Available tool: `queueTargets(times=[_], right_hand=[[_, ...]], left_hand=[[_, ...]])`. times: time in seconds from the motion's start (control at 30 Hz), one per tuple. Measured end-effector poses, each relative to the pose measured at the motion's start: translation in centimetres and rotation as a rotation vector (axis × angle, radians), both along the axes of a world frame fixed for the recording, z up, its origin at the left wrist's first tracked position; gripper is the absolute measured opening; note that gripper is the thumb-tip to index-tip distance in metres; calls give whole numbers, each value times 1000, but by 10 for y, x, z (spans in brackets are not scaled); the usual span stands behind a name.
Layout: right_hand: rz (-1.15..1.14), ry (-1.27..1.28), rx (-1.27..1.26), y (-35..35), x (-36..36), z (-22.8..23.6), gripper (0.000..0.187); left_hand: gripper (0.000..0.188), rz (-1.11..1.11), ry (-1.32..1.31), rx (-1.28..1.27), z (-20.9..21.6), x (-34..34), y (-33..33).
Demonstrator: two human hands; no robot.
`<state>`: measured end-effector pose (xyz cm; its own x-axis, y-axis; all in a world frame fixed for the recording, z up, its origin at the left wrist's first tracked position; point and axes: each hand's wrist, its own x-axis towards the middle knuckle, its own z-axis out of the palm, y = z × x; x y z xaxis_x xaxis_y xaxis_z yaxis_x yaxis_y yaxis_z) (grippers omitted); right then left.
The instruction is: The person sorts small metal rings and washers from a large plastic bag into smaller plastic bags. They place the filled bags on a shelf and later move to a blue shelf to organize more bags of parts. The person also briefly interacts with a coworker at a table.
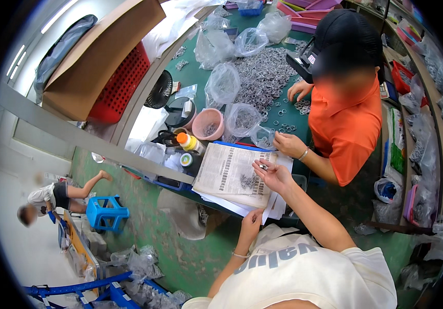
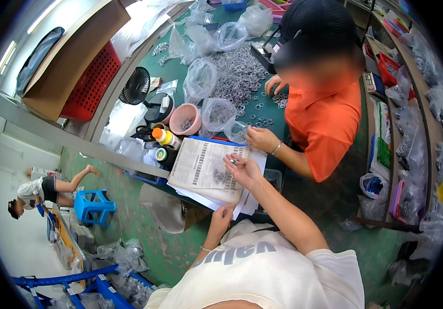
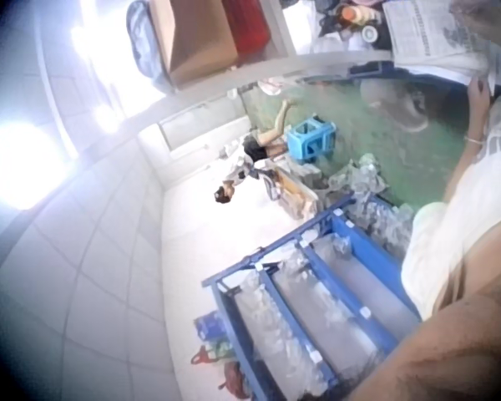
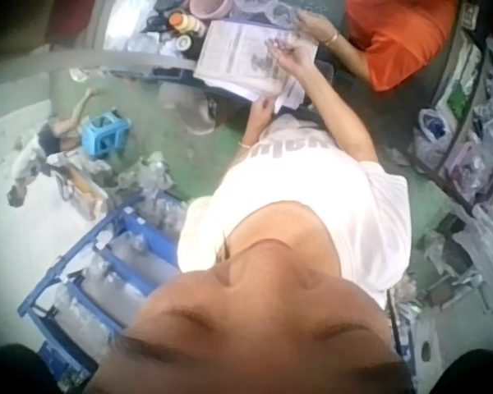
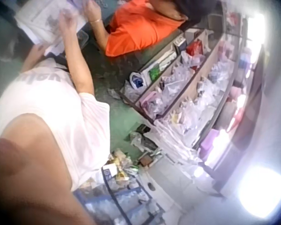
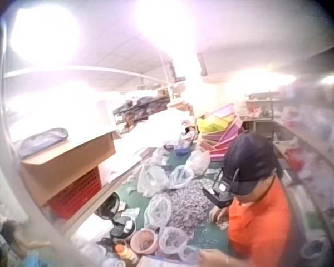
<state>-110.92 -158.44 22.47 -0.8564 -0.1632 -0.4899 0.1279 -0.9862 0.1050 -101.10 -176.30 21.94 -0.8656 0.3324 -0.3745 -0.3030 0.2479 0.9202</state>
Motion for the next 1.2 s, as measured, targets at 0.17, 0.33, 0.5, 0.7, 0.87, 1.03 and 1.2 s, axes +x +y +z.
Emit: queueTargets(times=[0.17, 0.33, 0.5, 0.7, 0.87, 1.03, 1.2], right_hand=[[95, -51, 320, -5, 11, -23, 44], [174, 6, 555, -1, 13, -31, 38], [197, 44, 468, 9, 16, -36, 33], [228, 98, 410, 16, 14, -53, 31], [183, 215, 250, 17, 15, -57, 32], [152, 322, 233, 18, 18, -58, 42], [186, 258, 166, 16, 19, -47, 35]], left_hand=[[21, -1, 36, 35, -2, 1, -1], [21, -8, 51, 35, -13, 2, -4], [20, -4, 60, 36, -12, 1, -3], [20, 2, 46, 53, -8, 0, -2], [21, -5, 48, 54, -7, 1, -4], [22, -4, 35, 35, -5, 1, -4], [22, 18, 15, 62, -6, 3, -5]])
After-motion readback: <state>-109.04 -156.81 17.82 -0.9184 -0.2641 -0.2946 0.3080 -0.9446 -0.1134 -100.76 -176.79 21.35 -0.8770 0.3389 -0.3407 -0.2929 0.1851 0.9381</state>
